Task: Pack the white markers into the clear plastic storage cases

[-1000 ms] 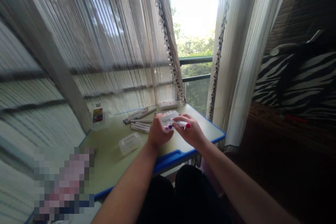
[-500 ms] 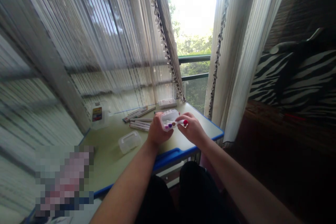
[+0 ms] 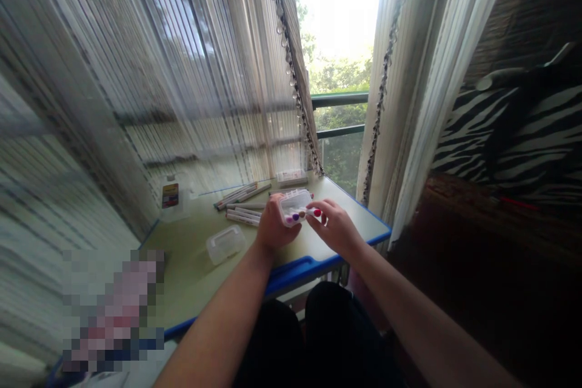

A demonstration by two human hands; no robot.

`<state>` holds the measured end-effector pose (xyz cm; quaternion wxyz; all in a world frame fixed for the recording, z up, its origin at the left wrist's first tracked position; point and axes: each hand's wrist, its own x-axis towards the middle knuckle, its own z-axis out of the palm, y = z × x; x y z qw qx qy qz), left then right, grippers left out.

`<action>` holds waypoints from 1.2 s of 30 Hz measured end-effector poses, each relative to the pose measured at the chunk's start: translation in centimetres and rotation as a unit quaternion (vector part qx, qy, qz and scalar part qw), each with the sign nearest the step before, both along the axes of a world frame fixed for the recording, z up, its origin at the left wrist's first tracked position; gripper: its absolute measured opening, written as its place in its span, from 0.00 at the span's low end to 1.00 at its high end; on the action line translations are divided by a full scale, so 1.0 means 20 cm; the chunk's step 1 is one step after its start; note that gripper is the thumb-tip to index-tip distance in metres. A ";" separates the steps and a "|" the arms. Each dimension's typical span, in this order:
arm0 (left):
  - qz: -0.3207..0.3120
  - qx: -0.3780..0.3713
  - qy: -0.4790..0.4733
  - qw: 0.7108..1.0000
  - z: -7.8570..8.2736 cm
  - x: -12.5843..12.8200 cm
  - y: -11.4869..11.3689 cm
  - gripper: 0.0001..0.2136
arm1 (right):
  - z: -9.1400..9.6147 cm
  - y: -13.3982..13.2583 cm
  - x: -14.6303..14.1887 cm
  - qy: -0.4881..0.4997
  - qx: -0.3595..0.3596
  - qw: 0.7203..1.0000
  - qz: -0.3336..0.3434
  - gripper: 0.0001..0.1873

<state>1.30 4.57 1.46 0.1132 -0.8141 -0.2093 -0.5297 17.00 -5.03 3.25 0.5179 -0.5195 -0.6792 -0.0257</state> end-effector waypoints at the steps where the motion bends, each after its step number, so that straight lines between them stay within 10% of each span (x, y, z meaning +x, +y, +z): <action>1: -0.002 0.003 0.000 1.000 0.00 0.00 0.00 0.30 | 0.00 0.00 0.00 -0.002 0.003 1.000 -0.002 0.09; 25: 0.001 0.002 0.005 1.000 0.01 -0.01 -0.04 0.31 | -0.01 0.01 0.03 0.036 0.038 0.998 0.036 0.07; 31: 0.020 0.023 -0.004 1.000 0.10 -0.04 0.02 0.31 | -0.01 0.16 0.08 0.115 0.067 0.991 -0.019 0.10; 36: 0.046 0.029 -0.028 0.998 0.21 -0.07 0.12 0.31 | 0.01 0.40 0.09 -0.021 -0.065 0.997 -0.033 0.10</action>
